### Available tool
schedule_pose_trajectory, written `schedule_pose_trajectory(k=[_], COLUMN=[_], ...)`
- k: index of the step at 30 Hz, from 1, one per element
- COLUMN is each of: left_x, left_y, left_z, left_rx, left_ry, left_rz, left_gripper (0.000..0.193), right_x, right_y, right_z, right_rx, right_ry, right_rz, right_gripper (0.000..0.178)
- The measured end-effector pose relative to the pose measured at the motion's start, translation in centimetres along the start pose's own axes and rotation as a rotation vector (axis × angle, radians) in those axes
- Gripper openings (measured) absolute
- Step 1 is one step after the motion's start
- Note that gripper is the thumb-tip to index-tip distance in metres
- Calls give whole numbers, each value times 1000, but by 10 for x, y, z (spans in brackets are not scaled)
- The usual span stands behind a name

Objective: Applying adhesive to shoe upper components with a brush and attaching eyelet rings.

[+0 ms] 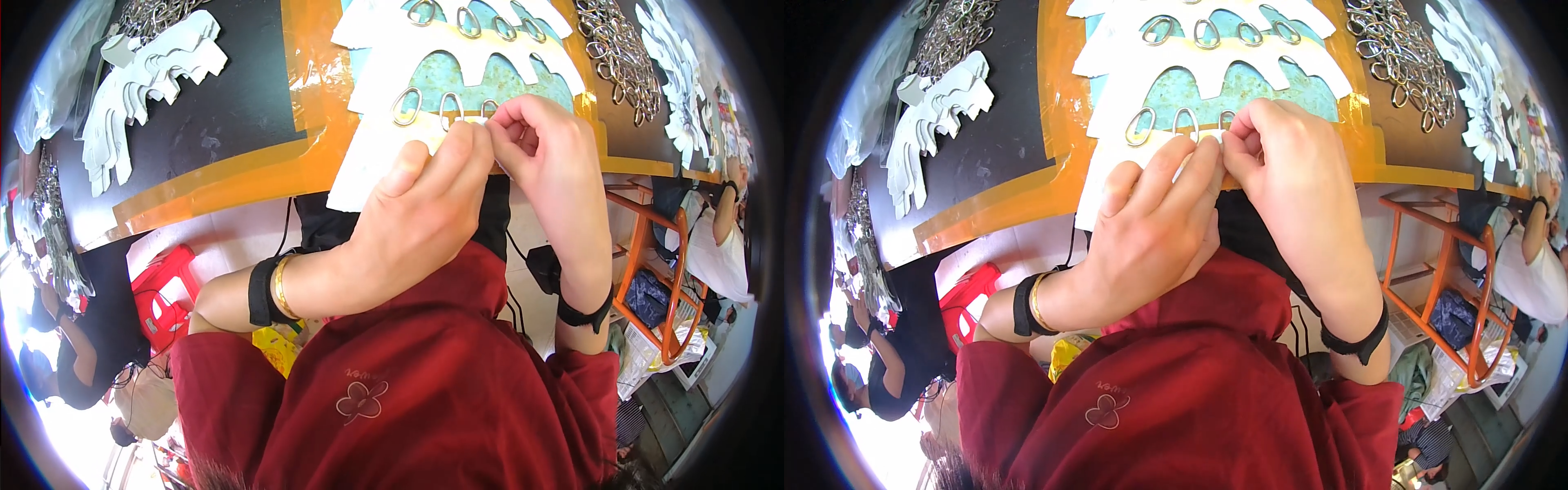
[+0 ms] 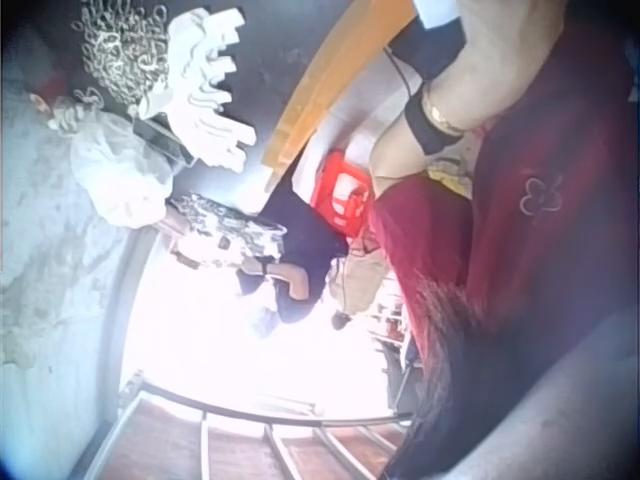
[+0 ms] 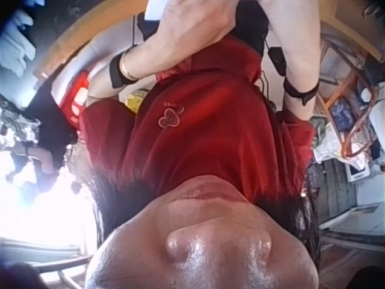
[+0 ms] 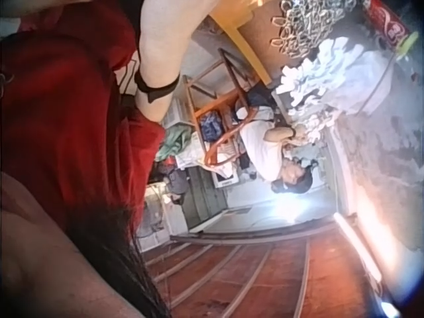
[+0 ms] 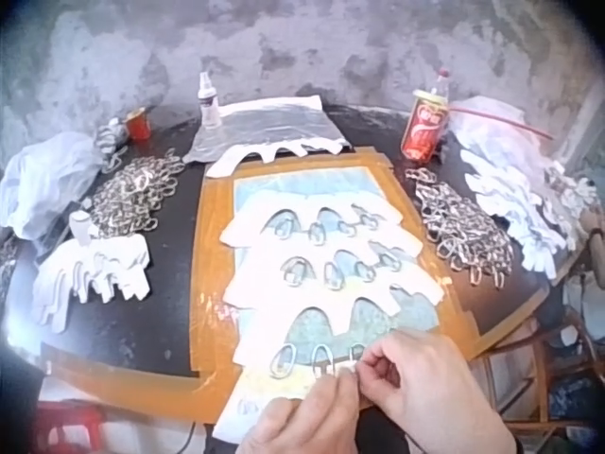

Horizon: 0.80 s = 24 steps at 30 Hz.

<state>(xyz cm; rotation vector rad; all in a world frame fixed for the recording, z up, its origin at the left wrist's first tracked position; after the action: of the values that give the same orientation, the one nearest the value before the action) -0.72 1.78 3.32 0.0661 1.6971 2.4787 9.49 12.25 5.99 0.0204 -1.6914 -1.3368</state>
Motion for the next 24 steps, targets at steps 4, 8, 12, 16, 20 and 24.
schedule_pose_trajectory(k=[4,8,12,16,20,24], left_x=[3,4,8,6,4,4], left_y=[3,6,6,7,4,4], left_z=[2,5,8,8,4,5], left_rx=[-23,34,73,92,58,51], left_ry=[21,29,-2,-4,-17,52], left_rz=[-126,-136,-176,-168,-105,-144], left_gripper=[29,30,34,38,41,46], right_x=[-5,-15,-15,-14,-5,-4], right_y=[-2,-4,-4,0,8,5], right_z=[-11,-19,-23,-25,-18,-10], right_rx=[-56,-162,-195,-207,-223,-131], right_ry=[38,210,304,164,95,69], right_rz=[0,-170,-165,-45,21,32], right_gripper=[14,14,18,15,11,8])
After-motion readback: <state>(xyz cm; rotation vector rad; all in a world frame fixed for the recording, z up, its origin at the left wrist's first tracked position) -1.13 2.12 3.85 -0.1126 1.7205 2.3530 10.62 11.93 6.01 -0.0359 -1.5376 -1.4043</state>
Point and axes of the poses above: each hand's wrist, its own z-axis towards the middle knuckle, its own y-axis out of the back of the hand, x = y × z, the point moved 2 cm from there along z, towards the middle knuckle, and after that the axes turned 3 degrees about y, right-handed, at the moved point
